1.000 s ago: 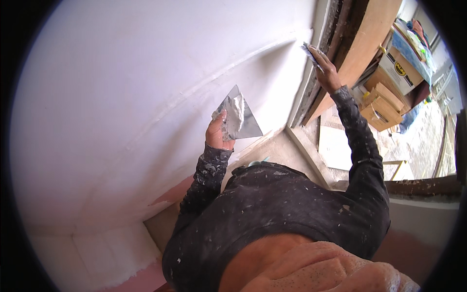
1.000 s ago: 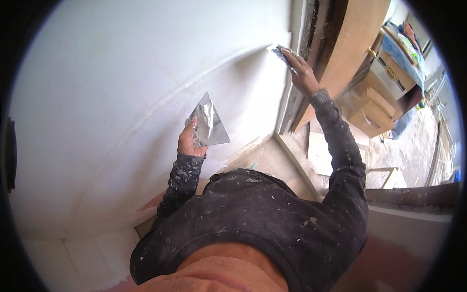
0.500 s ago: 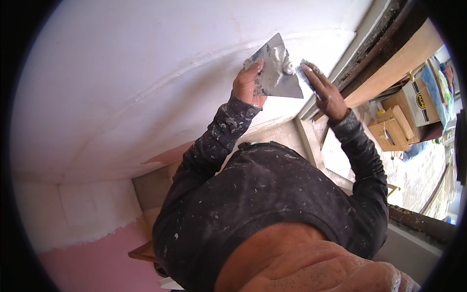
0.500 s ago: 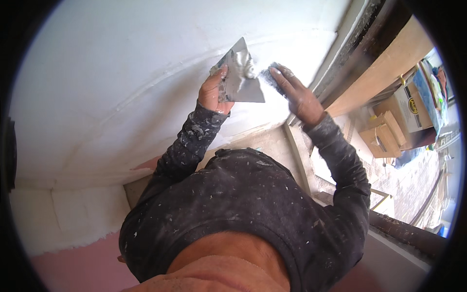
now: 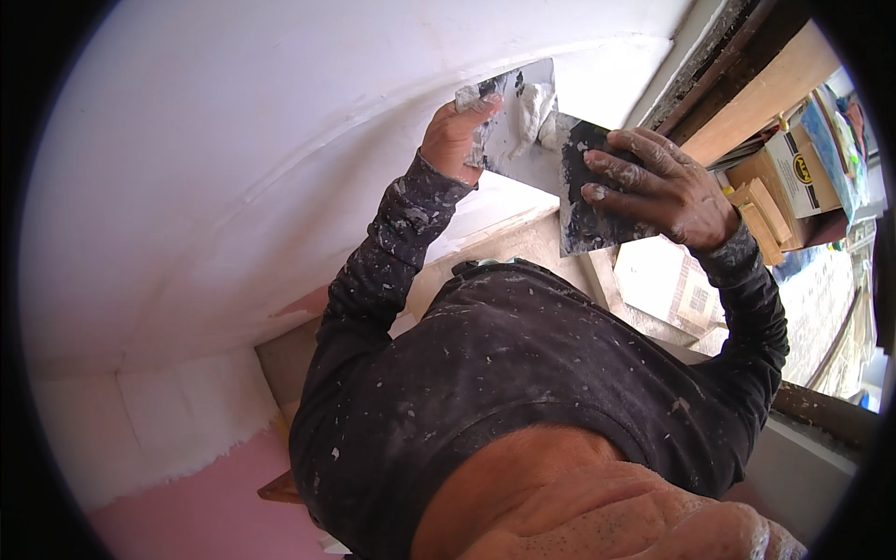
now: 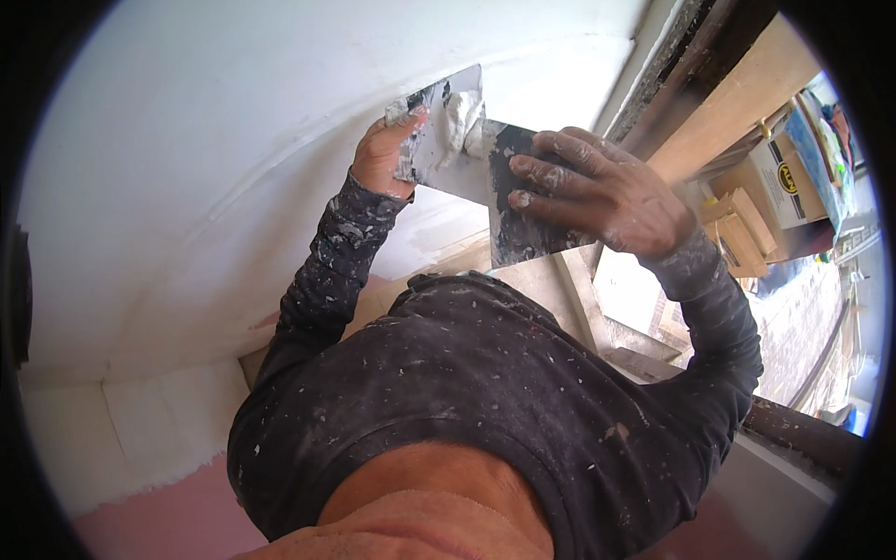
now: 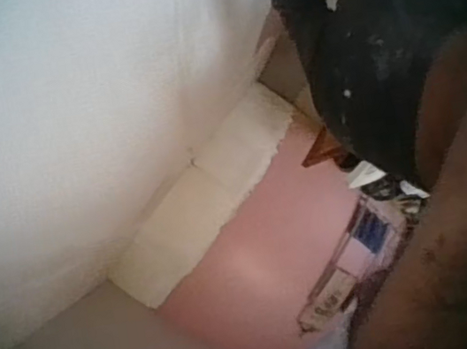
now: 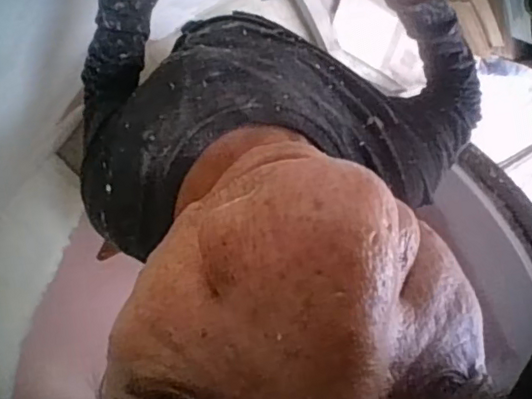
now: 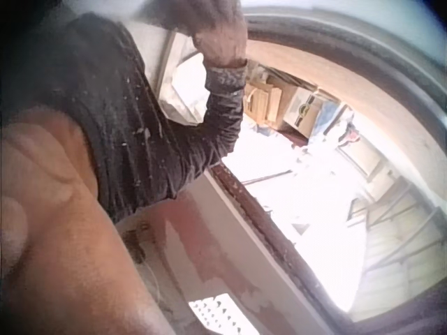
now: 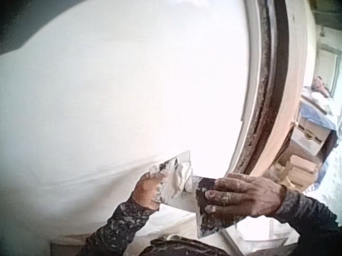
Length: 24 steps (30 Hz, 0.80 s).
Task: The person scoops plaster from a hawk and applies it to a wall using a trowel, smoothing the surface in repeated strokes. The person occasionally touches the wall with a finger to check the finish.
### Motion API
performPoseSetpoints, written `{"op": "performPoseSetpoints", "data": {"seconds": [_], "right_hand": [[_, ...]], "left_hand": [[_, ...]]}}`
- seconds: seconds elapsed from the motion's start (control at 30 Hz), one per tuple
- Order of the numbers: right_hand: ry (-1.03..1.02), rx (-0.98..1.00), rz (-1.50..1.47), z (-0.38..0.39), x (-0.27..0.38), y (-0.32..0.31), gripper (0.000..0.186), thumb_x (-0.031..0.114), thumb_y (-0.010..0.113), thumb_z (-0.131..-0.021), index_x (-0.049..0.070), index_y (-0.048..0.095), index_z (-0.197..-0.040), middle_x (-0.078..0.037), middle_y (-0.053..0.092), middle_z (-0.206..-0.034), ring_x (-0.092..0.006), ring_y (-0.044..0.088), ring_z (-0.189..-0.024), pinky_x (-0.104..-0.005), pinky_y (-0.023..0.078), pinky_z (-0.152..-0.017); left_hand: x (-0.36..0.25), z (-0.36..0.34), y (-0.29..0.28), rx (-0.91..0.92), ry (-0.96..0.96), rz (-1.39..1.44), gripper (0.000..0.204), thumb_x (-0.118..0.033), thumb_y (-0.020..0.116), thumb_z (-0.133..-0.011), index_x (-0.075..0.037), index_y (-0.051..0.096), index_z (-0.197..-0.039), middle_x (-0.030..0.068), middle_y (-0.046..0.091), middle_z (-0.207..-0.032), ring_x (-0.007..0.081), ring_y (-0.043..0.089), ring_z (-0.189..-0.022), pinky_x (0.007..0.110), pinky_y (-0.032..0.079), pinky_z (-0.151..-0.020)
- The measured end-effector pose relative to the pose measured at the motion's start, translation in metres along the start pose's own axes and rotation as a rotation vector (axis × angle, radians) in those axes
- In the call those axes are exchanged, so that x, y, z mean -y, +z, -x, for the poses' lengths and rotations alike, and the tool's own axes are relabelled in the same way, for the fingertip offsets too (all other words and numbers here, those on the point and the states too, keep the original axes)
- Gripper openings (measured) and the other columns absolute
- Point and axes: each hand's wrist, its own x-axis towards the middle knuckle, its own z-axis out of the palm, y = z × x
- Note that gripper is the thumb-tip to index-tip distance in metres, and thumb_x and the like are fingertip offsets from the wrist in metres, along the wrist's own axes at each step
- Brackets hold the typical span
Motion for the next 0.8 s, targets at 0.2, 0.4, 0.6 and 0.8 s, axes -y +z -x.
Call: {"op": "performPoseSetpoints", "data": {"seconds": [0.2,0.4,0.6,0.8], "right_hand": [[0.115,-0.014,0.053,0.025,-0.022,0.032,0.054,0.012,0.061,-0.082,0.025,0.053,-0.134,-0.005,0.045,-0.145,-0.0271,0.042,-0.134,-0.0411,0.037,-0.113],[0.785,-0.427,0.195,0.065,-0.121,0.136,0.059,-0.001,0.052,-0.084,0.014,0.044,-0.141,-0.018,0.047,-0.14,-0.0395,0.042,-0.13,-0.0462,0.037,-0.108],[0.917,-0.509,0.256,0.065,-0.165,0.164,0.06,-0.002,0.047,-0.084,0.014,0.042,-0.142,-0.019,0.043,-0.142,-0.0411,0.039,-0.132,-0.0464,0.034,-0.111],[0.889,-0.394,0.15,0.075,-0.187,0.148,0.061,-0.009,0.046,-0.082,0.013,0.048,-0.138,-0.021,0.049,-0.138,-0.0411,0.045,-0.127,-0.0452,0.036,-0.11]], "left_hand": [[0.008,0.006,-0.008,0.055,0.094,-0.277,0.068,-0.001,0.075,-0.061,-0.002,0.057,-0.127,0.0171,0.064,-0.117,0.0322,0.062,-0.106,0.036,0.048,-0.094],[0.016,0.023,-0.003,-0.206,-0.555,0.873,0.045,-0.009,0.065,-0.081,0.003,0.055,-0.123,0.0141,0.064,-0.114,0.0265,0.063,-0.104,0.037,0.051,-0.09],[-0.01,0.015,-0.012,-0.271,-0.745,1.242,0.039,-0.015,0.055,-0.09,0.001,0.053,-0.126,0.0123,0.063,-0.115,0.0256,0.062,-0.105,0.042,0.051,-0.091],[-0.016,0.018,-0.012,-0.331,-0.789,1.203,0.044,-0.016,0.056,-0.089,0.001,0.051,-0.128,0.0132,0.062,-0.119,0.0277,0.061,-0.106,0.041,0.049,-0.093]]}}
